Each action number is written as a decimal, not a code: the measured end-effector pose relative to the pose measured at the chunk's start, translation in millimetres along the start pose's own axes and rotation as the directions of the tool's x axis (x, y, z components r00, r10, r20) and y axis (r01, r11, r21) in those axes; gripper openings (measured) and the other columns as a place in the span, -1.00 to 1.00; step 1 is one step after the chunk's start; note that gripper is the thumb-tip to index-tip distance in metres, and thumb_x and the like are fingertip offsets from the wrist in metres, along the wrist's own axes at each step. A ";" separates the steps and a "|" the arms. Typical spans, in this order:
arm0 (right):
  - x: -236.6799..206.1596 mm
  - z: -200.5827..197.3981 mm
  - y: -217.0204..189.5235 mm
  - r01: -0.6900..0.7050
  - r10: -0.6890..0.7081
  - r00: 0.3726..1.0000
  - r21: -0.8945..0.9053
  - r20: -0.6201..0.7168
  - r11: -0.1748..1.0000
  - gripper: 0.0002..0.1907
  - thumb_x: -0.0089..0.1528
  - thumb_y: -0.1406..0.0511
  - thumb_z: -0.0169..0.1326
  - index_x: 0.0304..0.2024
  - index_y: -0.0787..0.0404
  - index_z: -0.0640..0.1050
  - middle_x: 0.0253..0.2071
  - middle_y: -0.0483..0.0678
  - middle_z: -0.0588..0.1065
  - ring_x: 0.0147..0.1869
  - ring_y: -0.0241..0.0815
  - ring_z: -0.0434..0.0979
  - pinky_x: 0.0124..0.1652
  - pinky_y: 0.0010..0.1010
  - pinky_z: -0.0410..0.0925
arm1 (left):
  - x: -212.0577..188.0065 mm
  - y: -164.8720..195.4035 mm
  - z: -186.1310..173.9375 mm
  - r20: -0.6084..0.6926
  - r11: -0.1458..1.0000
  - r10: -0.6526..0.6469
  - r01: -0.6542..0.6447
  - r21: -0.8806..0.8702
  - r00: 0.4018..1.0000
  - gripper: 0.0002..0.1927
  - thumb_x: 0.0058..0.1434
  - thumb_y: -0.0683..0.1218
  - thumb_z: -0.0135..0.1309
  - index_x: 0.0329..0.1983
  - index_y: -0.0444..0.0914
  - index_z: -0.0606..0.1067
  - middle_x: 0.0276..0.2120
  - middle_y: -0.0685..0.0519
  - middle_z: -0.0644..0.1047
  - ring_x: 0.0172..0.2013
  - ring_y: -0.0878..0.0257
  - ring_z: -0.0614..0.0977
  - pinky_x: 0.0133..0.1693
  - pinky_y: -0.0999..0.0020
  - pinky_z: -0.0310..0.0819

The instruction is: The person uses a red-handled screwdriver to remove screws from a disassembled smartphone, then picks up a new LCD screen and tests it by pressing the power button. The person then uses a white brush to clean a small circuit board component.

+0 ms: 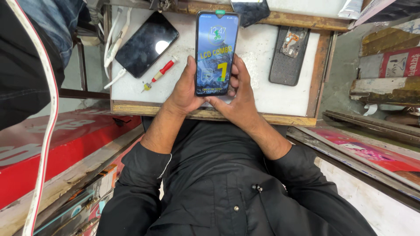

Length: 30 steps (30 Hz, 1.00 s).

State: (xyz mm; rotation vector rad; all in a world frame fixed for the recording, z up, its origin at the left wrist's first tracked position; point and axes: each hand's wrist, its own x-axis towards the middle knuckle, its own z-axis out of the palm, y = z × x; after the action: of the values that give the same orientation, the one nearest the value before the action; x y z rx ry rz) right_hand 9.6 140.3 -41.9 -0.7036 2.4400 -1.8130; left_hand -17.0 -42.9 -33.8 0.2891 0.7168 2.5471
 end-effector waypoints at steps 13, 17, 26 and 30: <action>12.1 1.8 -17.5 -0.196 0.195 0.980 0.397 0.043 0.897 0.33 0.19 0.42 0.41 0.60 0.06 -0.36 0.48 0.22 0.23 0.46 -0.09 0.46 0.32 -0.29 0.52 | 0.9 -0.5 2.8 0.025 0.991 0.033 -0.036 0.129 0.999 -0.08 0.44 0.49 -0.35 0.29 -0.42 0.40 0.05 -0.17 0.55 -0.03 0.11 0.69 -0.02 0.13 0.72; 15.4 0.3 -22.0 -0.226 0.233 0.972 0.430 0.037 0.874 0.35 0.15 0.44 0.42 0.60 0.07 -0.34 0.41 0.21 0.28 0.43 -0.09 0.46 0.29 -0.31 0.54 | 2.9 -1.7 5.5 0.008 0.993 0.029 -0.029 0.117 1.000 -0.09 0.43 0.48 -0.35 0.30 -0.40 0.38 0.05 -0.16 0.54 -0.03 0.13 0.68 -0.03 0.14 0.72; 6.4 -3.1 -6.4 -0.122 0.116 0.992 0.249 0.039 0.961 0.35 0.15 0.41 0.40 0.59 0.02 -0.36 0.44 0.21 0.21 0.23 -0.24 0.38 0.10 -0.47 0.41 | 0.6 -1.3 5.6 0.011 0.999 0.034 -0.034 0.036 0.999 -0.06 0.43 0.50 -0.36 0.32 -0.41 0.38 0.05 -0.15 0.54 -0.09 0.13 0.67 -0.09 0.15 0.68; 3.0 -5.6 -2.0 -0.088 0.079 0.996 0.426 0.039 0.900 0.17 0.30 0.45 0.18 0.62 0.00 -0.37 0.49 0.19 0.18 0.23 -0.30 0.38 0.05 -0.58 0.37 | -0.3 -2.2 4.9 -0.029 1.000 0.024 -0.024 -0.007 0.999 -0.07 0.41 0.50 -0.37 0.34 -0.39 0.37 0.08 -0.15 0.54 -0.02 0.09 0.66 -0.01 0.09 0.68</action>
State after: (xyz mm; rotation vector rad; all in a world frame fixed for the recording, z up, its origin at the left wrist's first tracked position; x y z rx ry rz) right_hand 6.1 143.8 -37.5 -0.5642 1.9133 -2.1815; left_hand -14.3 -39.3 -31.0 0.2604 0.7182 2.5809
